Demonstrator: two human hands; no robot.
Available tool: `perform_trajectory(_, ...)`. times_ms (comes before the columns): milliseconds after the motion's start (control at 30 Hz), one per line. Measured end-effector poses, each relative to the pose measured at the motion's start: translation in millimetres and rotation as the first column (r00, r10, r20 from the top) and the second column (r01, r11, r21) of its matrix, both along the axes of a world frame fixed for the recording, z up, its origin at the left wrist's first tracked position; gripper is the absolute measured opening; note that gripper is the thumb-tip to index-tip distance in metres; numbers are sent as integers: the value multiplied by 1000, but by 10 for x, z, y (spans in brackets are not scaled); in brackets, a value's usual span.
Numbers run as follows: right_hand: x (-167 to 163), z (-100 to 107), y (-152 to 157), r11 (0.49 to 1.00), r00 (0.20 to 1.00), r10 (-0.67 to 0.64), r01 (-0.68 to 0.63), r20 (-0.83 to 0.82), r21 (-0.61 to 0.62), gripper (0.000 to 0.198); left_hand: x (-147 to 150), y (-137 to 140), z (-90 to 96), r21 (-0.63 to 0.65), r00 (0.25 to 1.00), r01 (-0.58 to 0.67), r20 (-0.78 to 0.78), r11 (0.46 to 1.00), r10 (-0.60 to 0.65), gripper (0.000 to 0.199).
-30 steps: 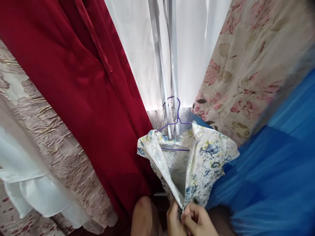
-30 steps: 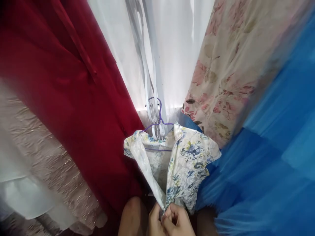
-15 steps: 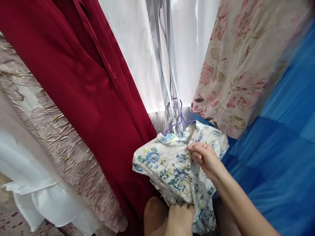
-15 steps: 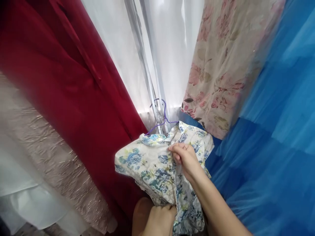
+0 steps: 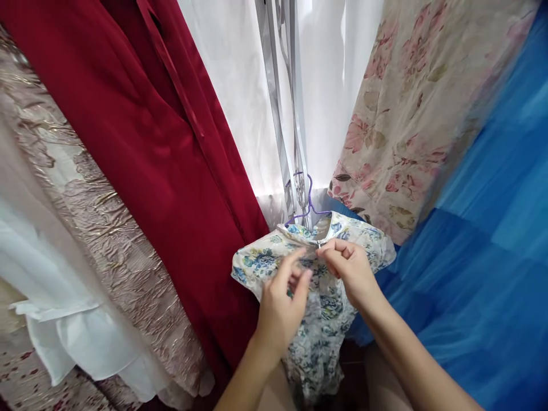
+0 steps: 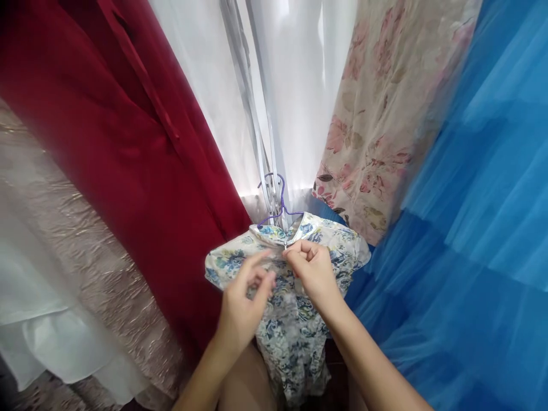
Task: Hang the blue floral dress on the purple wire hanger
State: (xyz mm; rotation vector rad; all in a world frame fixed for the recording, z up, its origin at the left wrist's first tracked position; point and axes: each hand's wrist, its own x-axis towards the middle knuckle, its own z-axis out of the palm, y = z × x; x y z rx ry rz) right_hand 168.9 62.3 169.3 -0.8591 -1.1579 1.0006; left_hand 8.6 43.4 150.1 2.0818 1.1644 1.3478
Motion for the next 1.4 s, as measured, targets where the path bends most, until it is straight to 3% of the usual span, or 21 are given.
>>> perform_trajectory(100,6,37,12,1000,999,22,-22,-25,-16,24,83,205,339,92,994,5,-108,996,5,38)
perform_trajectory(167,29,60,64,996,991,81,-83,-107,-11,26,136,308,475,139,973,19,-229,990,13,24)
perform_trajectory(233,55,26,142,988,967,148,-154,-207,-11,29,149,377,574,205,966,15,-256,979,39,17)
perform_trajectory(333,63,-166,238,981,944,162,-185,-289,-54,28,70,442,711,306,986,-131,-55,943,155,14)
perform_trajectory(433,15,-385,231,985,952,124,-152,-280,-80,24,-46,470,812,297,966,-255,116,920,230,14)
perform_trajectory(533,-53,-416,171,983,960,153,-172,-234,-63,22,-71,429,805,245,986,-162,7,956,166,14)
perform_trajectory(733,-113,-78,198,973,984,176,-177,23,150,34,17,293,683,196,978,-9,-204,981,50,16)
perform_trajectory(833,-119,7,207,968,987,140,-152,72,201,35,29,284,661,219,971,-3,-234,976,56,18)
perform_trajectory(933,-137,-9,208,969,989,107,-126,100,211,35,63,310,626,251,986,-55,-137,966,92,18)
perform_trajectory(1067,-110,-176,278,980,971,21,-66,236,188,36,38,462,573,243,980,-151,163,958,113,18)
perform_trajectory(1133,-31,-301,303,985,940,5,-63,340,161,37,-103,603,546,215,910,-250,385,944,153,17)
perform_trajectory(1233,154,-484,248,987,909,57,-112,412,111,40,-467,827,429,85,653,-380,730,921,202,10)
perform_trajectory(1300,269,-583,161,988,891,96,-140,444,67,42,-698,935,257,-46,498,-367,834,929,238,7)
perform_trajectory(1400,358,-725,52,986,857,155,-166,492,-20,40,-856,1011,-126,-216,424,-274,848,937,319,10)
